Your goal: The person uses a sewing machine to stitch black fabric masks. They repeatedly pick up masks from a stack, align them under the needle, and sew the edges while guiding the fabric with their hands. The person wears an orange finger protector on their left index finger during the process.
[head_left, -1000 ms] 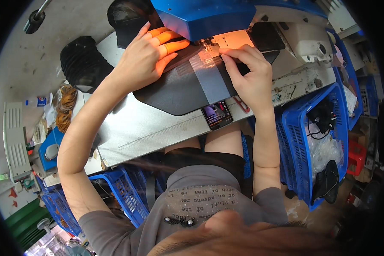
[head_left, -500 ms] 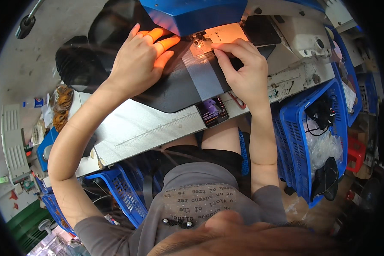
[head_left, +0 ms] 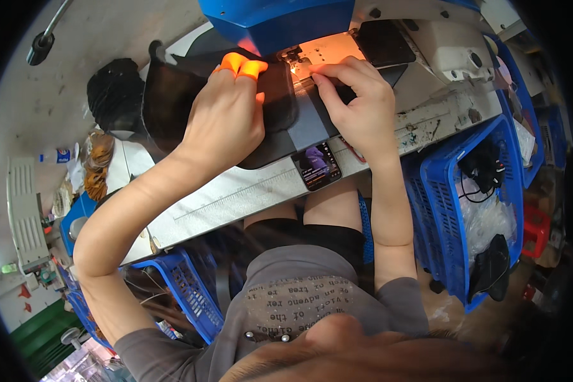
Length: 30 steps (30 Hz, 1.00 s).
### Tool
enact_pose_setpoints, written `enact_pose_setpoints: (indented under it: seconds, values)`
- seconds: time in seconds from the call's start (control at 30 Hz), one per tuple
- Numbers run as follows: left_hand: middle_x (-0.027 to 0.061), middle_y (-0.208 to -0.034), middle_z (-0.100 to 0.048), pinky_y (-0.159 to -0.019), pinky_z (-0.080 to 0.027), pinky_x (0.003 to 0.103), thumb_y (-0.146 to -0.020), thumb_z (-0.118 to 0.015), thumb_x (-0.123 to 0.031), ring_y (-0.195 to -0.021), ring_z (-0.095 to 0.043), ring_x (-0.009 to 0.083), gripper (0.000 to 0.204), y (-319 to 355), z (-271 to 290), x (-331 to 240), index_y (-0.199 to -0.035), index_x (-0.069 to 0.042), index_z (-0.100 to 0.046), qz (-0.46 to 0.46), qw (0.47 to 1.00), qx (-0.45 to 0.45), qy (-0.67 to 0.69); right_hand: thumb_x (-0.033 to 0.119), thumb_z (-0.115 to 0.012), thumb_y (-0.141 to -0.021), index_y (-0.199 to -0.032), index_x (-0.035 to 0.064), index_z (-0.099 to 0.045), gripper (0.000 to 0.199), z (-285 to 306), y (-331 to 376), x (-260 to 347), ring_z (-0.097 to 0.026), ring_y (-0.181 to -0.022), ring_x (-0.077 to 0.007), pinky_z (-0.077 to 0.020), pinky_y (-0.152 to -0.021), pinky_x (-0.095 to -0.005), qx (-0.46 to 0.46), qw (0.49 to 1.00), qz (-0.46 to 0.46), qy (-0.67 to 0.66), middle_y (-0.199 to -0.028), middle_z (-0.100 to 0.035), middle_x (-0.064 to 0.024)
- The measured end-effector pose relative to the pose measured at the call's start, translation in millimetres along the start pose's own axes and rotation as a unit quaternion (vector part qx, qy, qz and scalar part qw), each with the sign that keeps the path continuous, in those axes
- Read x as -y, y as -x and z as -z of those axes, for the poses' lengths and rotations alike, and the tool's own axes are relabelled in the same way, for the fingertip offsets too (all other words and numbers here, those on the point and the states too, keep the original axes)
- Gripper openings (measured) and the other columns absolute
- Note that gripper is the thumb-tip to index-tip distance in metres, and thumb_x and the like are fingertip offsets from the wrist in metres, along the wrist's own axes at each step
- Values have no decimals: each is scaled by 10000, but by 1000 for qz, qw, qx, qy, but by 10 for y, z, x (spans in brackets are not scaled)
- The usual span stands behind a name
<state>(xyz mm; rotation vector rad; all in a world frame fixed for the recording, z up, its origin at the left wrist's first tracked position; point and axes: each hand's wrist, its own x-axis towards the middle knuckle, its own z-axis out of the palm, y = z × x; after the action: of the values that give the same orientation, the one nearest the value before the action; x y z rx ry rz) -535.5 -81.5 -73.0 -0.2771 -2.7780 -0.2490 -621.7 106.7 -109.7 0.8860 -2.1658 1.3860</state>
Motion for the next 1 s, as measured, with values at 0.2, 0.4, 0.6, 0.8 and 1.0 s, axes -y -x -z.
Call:
enact_pose_setpoints:
  seconds: [0.2,0.4,0.6,0.8,1.0]
  values:
    - [198,-1098,-581,-780,-490,444,-837,-611,8,-904,-579,378,347,41,6,73,-1180,12,-563,-47,999,21,13,122,-716,-769,-815,72,-740,72,-7,8,24,-634,-733,-257,-506,-659,-357,-5,1000,-8,7,-760,-657,-58]
    - [224,-1152,-589,-913,-464,457,-863,-602,-63,-1004,-582,401,391,-120,177,41,-1238,41,-566,-42,990,130,-35,81,-724,-802,-906,59,-746,109,26,22,59,-625,-786,-218,-490,-717,-308,31,999,-28,31,-815,-659,-57]
    - [234,-1038,-616,-943,-428,463,-881,-602,-120,-1035,-572,368,383,-225,256,101,-1240,11,-587,-101,969,161,-158,79,-725,-803,-912,60,-748,113,34,20,62,-620,-780,-215,-487,-713,-308,30,999,-22,24,-811,-656,-56]
    - [214,-1027,-621,-909,-451,425,-893,-626,-176,-1005,-564,364,369,-242,225,224,-1222,-12,-619,-106,974,139,-147,117,-714,-771,-816,69,-736,69,8,14,39,-637,-742,-257,-507,-666,-358,8,1000,-14,18,-771,-660,-56]
    - [191,-995,-622,-873,-466,434,-887,-653,-204,-977,-568,357,335,-210,120,370,-1161,-10,-655,-148,976,51,-153,84,-723,-805,-924,65,-752,124,27,17,49,-614,-774,-216,-484,-708,-310,34,999,-16,25,-804,-646,-54]
